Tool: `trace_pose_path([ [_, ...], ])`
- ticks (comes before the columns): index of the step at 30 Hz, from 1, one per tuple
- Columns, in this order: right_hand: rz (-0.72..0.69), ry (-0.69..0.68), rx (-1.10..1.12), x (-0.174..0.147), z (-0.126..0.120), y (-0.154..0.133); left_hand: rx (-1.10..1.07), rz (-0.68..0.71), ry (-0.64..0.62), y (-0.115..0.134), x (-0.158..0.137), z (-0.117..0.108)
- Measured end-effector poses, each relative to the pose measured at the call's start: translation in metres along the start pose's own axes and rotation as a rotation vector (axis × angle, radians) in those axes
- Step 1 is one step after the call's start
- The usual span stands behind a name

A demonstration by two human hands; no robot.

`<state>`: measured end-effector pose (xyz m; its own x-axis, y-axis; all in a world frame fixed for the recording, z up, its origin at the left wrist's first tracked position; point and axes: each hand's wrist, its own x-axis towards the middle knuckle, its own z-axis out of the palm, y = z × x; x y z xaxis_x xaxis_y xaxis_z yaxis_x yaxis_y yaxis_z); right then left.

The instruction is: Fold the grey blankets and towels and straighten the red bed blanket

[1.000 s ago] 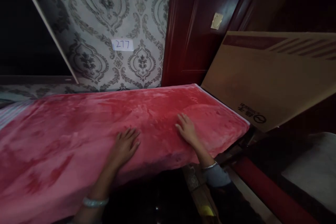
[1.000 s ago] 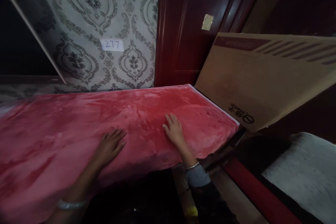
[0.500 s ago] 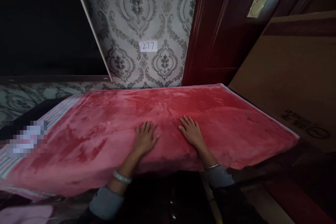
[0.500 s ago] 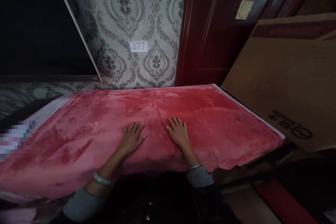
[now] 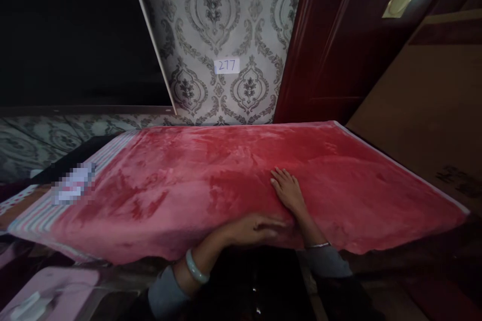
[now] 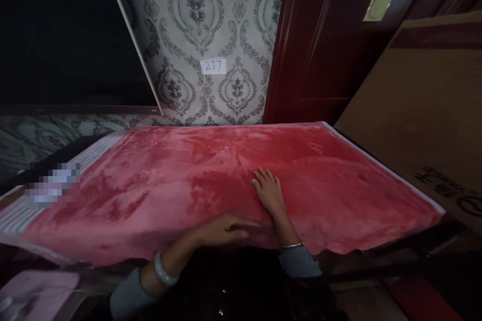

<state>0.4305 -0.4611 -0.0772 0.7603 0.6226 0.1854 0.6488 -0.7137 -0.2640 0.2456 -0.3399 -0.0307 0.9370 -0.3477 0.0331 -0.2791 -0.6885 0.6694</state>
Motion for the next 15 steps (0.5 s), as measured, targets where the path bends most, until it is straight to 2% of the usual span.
trace_pose_path([
  [2,0.000,0.006,0.000,0.000,0.002,0.001,0.082,-0.113,0.187,-0.011,-0.006,-0.019],
  [4,0.002,0.016,0.003,0.000,0.004,0.002,0.301,-0.310,0.336,-0.030,-0.013,-0.037],
  [6,-0.001,0.020,0.002,0.000,0.006,0.003,0.471,-0.504,0.341,-0.051,-0.020,-0.049],
  [8,-0.008,0.022,-0.004,0.000,0.008,0.004,0.540,-0.627,0.295,-0.065,-0.027,-0.051],
  [10,-0.009,0.027,-0.011,0.000,0.009,0.004,0.569,-0.651,0.279,-0.070,-0.035,-0.046],
  [13,-0.017,0.040,-0.019,-0.001,0.011,0.006,0.585,-0.627,0.308,-0.066,-0.051,-0.034],
  [15,-0.026,0.049,-0.024,-0.002,0.013,0.008,0.597,-0.659,0.331,-0.063,-0.069,-0.031],
])
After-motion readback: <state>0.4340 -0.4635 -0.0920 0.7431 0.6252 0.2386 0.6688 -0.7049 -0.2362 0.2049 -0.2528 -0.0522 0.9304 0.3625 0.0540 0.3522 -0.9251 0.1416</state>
